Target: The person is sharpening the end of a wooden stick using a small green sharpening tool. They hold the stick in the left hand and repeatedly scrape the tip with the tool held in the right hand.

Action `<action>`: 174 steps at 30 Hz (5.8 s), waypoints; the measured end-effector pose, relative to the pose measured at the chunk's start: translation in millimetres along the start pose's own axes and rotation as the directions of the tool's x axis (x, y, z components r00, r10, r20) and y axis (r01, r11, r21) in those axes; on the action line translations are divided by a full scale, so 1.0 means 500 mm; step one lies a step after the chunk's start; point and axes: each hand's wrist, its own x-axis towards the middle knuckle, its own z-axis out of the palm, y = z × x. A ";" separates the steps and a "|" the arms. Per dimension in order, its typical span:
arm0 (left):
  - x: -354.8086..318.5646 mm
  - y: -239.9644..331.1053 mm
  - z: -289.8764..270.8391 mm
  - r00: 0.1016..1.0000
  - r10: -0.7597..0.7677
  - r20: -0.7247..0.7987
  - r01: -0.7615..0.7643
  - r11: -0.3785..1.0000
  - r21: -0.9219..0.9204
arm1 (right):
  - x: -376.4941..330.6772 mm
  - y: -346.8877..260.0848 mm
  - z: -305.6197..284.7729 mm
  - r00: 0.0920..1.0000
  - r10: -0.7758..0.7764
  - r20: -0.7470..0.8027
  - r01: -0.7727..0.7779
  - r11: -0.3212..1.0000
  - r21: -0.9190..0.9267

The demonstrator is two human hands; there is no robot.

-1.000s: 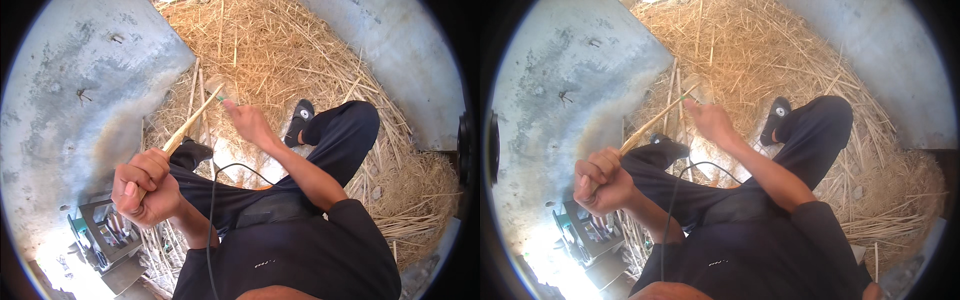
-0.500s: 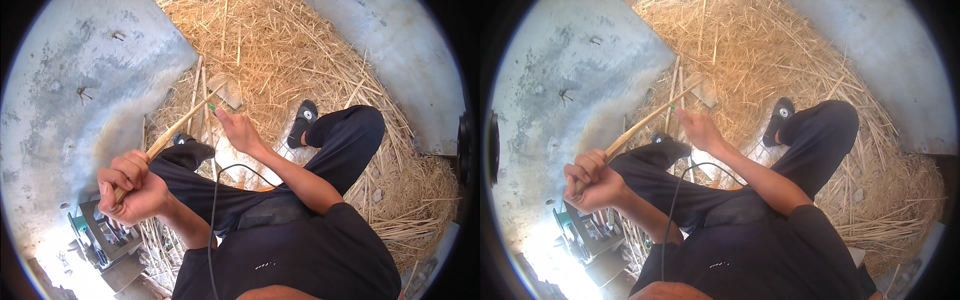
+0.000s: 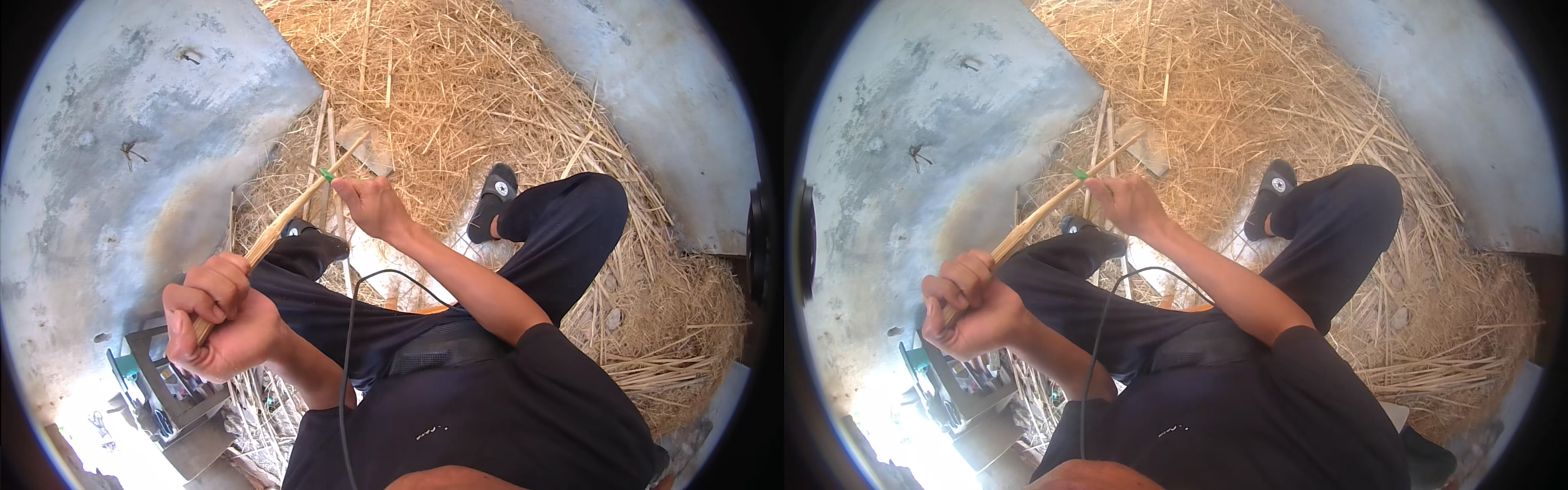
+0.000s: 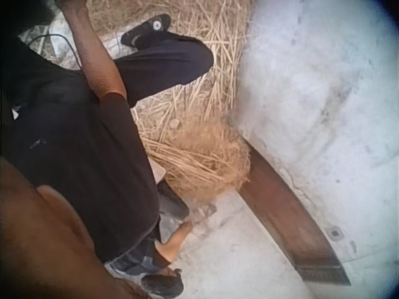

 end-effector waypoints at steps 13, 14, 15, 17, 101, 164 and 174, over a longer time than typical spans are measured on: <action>0.018 -0.010 -0.004 1.000 -0.020 -0.010 0.020 1.000 -0.004 | 0.054 0.030 0.013 0.928 0.368 0.059 -0.342 0.904 -0.257; 0.018 -0.009 -0.004 0.999 -0.029 0.021 0.030 0.999 -0.036 | 0.052 0.032 0.006 0.831 0.555 0.025 -0.500 0.767 -0.402; 0.020 -0.009 -0.002 0.999 -0.026 -0.039 0.027 0.999 0.019 | 0.064 0.034 0.003 0.894 0.444 -0.051 -0.407 0.762 -0.504; 0.021 -0.014 0.001 0.994 -0.010 -0.105 0.020 0.996 0.091 | 0.080 0.034 0.001 0.888 0.459 0.016 -0.425 0.833 -0.354; 0.119 0.028 0.062 0.942 -0.095 -0.322 0.156 0.973 0.169 | 0.056 0.187 0.069 0.865 0.501 0.022 -0.456 0.805 -0.379; 0.119 0.014 0.027 0.991 -0.101 -0.090 0.105 0.993 0.052 | 0.045 0.307 0.125 0.508 0.625 0.593 -0.593 -0.245 0.767; 0.119 0.003 0.066 0.914 -0.007 -0.407 0.105 0.970 0.219 | -0.091 0.397 0.162 0.612 0.778 0.141 -0.675 0.607 -0.419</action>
